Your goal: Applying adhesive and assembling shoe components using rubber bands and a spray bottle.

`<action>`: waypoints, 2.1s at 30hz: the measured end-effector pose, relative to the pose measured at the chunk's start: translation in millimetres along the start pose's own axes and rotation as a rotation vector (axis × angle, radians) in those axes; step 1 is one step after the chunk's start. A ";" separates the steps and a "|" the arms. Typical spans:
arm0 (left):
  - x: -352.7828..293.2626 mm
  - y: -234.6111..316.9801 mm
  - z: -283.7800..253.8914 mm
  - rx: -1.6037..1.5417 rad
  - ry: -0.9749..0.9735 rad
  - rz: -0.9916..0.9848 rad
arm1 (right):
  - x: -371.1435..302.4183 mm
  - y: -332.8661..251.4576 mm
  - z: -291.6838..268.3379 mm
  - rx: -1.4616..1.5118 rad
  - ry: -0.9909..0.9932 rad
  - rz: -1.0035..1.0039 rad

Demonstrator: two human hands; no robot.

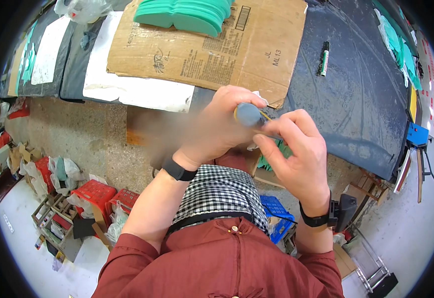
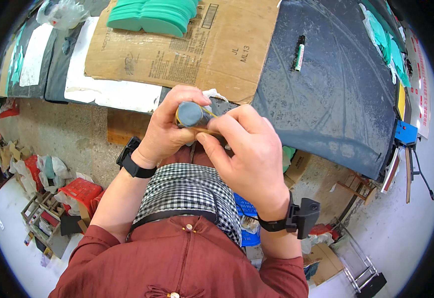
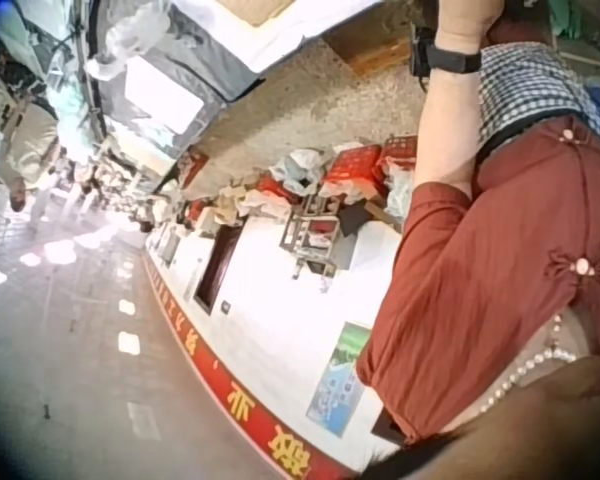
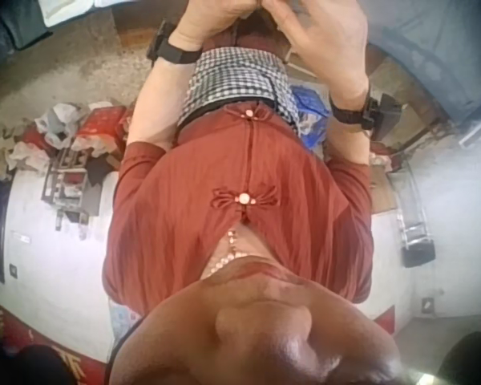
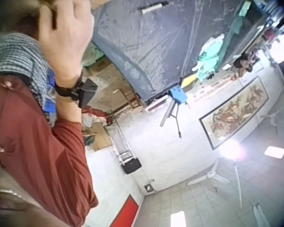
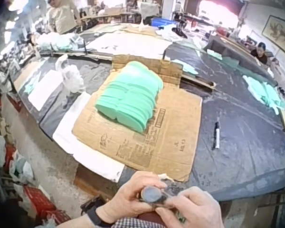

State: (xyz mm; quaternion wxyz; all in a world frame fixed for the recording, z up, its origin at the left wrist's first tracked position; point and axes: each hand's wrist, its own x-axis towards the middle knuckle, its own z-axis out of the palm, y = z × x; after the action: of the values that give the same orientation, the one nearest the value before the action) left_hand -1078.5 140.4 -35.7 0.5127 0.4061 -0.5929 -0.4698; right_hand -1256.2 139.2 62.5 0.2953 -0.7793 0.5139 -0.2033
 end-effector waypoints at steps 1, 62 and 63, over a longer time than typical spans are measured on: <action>0.4 2.1 -0.4 0.002 0.010 -0.019 | -0.1 1.0 -4.0 0.012 -0.015 0.001; -11.3 1.8 -14.8 -0.006 -0.316 0.046 | -75.6 58.6 48.4 2.015 -0.106 0.479; -12.9 1.3 -14.7 -0.005 -0.316 0.045 | -81.9 59.6 55.8 2.088 -0.121 0.426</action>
State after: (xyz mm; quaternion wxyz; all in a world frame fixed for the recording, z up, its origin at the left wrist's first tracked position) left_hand -1062.1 151.1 -36.9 0.4245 0.3126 -0.6738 -0.5178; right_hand -1294.0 211.0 -19.9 0.8712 -0.0435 0.1956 -0.4482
